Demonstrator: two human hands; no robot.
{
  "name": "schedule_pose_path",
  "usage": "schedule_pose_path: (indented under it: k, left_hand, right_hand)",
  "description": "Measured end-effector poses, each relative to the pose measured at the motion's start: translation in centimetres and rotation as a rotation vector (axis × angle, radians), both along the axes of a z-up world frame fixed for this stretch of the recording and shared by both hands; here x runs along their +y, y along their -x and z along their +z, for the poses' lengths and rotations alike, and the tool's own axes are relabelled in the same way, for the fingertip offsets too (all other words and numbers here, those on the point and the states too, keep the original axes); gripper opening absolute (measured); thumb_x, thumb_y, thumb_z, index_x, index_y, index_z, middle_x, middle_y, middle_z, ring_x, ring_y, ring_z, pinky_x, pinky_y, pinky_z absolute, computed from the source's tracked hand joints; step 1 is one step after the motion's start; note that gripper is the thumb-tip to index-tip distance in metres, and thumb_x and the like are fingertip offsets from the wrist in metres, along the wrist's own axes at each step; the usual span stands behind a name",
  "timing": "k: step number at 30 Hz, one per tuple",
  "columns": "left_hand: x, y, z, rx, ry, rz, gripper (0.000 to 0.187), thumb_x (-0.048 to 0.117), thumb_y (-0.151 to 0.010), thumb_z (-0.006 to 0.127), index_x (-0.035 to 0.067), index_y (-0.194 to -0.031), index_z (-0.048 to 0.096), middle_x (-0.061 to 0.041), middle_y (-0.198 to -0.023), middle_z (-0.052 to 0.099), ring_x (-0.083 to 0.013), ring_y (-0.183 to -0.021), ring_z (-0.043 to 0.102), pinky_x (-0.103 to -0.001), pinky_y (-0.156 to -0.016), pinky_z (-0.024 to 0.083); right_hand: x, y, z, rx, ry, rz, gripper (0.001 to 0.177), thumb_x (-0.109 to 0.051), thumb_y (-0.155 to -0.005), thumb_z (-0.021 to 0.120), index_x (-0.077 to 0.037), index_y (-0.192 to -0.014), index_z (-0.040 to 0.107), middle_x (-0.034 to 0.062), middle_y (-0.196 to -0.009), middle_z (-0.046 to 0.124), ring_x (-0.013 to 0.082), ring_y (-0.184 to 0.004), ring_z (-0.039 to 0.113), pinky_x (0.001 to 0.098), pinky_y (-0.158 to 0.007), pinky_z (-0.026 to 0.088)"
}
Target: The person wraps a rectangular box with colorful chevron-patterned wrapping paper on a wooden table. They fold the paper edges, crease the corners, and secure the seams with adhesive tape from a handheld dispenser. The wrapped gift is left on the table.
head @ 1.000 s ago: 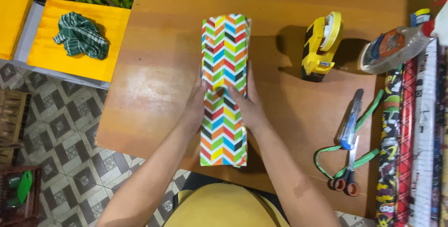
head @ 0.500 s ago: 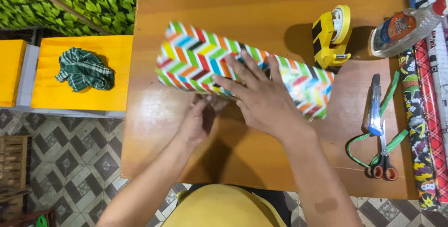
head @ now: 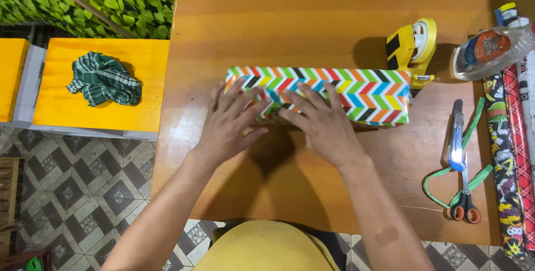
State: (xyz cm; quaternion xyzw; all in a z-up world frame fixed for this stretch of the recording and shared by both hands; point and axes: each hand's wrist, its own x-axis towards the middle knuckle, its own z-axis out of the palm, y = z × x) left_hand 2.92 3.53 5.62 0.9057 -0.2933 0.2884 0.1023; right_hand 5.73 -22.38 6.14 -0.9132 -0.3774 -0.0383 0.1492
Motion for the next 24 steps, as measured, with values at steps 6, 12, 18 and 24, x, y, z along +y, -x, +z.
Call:
schedule_pose_path:
  k: [6, 12, 18, 24]
  left_hand:
    - [-2.0, 0.3, -0.3, 0.019, -0.109, 0.116, 0.035, 0.023, -0.088, 0.078, 0.016, -0.122, 0.073, -0.002, -0.131, 0.069, -0.0193, -0.118, 0.064, -0.048, -0.110, 0.042]
    - [-4.3, 2.7, 0.3, 0.292, 0.103, 0.143, 0.043, 0.040, -0.082, 0.079, 0.009, -0.110, 0.074, -0.009, -0.113, 0.069, -0.0291, -0.099, 0.064, -0.049, -0.093, 0.045]
    - [-1.8, -0.2, 2.9, 0.384, 0.208, 0.256, 0.036, 0.021, -0.082, 0.084, 0.006, -0.112, 0.070, -0.011, -0.112, 0.068, -0.0342, -0.098, 0.065, -0.045, -0.087, 0.051]
    - [-2.9, -0.9, 2.2, 0.948, 0.707, 0.361, 0.067, 0.010, -0.077, 0.082, 0.007, -0.137, 0.054, -0.009, -0.099, 0.066, -0.0184, -0.087, 0.067, -0.034, -0.076, 0.057]
  right_hand:
    - [0.3, -1.4, -0.6, -0.182, 0.088, 0.086, 0.049, -0.005, -0.086, 0.067, -0.030, -0.128, 0.067, -0.0012, -0.158, 0.047, 0.0260, -0.151, 0.036, 0.0665, -0.122, 0.019]
    - [0.3, -0.6, -1.4, -0.166, -0.160, -0.111, 0.038, -0.011, -0.085, 0.070, -0.032, -0.116, 0.073, 0.0054, -0.162, 0.041, 0.0326, -0.153, 0.029, 0.0674, -0.122, 0.014]
    - [1.9, 3.4, -2.4, 0.254, -0.674, -0.650, 0.029, -0.026, -0.092, 0.070, -0.012, -0.118, 0.067, 0.0159, -0.136, 0.055, 0.0329, -0.127, 0.051, 0.0491, -0.107, 0.041]
    - [3.7, 4.0, -2.1, 0.614, -0.675, -0.758, 0.036, -0.042, -0.086, 0.077, -0.006, -0.085, 0.072, 0.0077, -0.074, 0.075, 0.0167, -0.062, 0.067, 0.0343, -0.060, 0.053]
